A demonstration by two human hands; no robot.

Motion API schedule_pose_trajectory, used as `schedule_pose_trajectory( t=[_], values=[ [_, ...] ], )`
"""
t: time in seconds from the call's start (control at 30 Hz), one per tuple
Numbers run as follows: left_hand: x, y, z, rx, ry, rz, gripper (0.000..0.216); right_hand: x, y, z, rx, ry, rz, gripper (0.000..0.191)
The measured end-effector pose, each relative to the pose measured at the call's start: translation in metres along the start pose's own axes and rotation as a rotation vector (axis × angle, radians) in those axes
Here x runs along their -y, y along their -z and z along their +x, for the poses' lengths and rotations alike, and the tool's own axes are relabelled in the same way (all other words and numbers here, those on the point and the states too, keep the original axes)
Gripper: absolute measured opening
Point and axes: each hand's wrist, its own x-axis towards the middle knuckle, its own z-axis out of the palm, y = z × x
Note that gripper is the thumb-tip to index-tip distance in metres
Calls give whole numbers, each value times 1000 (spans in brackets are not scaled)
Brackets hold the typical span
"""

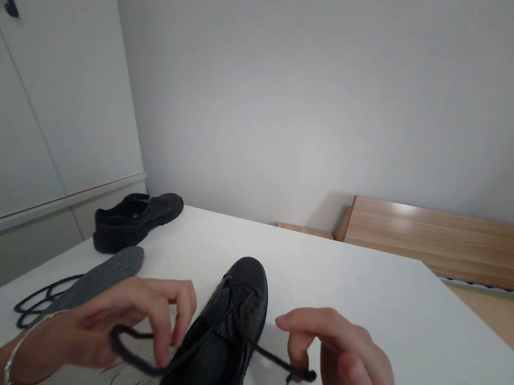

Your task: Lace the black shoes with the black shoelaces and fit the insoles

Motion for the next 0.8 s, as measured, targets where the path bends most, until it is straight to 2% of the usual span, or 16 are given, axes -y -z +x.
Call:
schedule_pose_trajectory(
  t=[0.07,0.13,0.23,0.3,0.37,0.43,0.57,0.67,0.8],
  values=[
    [-1,-1,3,25,0,17,58,0,-5,5,-95,52,-154,37],
    [2,-2,6,-27,1,-16,73,-3,-12,14,-148,53,-276,28],
    [11,-7,10,-168,47,-63,81,-17,-22,25,-80,-62,-371,21],
    [19,-14,13,-317,87,1,66,-30,-30,28,8,-152,-386,26],
    [28,-21,16,-457,136,129,38,-44,-36,28,68,-216,-367,30],
    [36,-29,19,-522,184,223,18,-55,-41,28,85,-257,-334,31],
    [42,-37,28,-553,225,323,23,-63,-48,34,46,-238,-261,22],
    [38,-34,38,-585,203,421,23,-58,-54,40,17,-166,-241,18],
    [31,-25,55,-411,180,526,22,-43,-63,39,0,-57,-151,18]
  ],
)
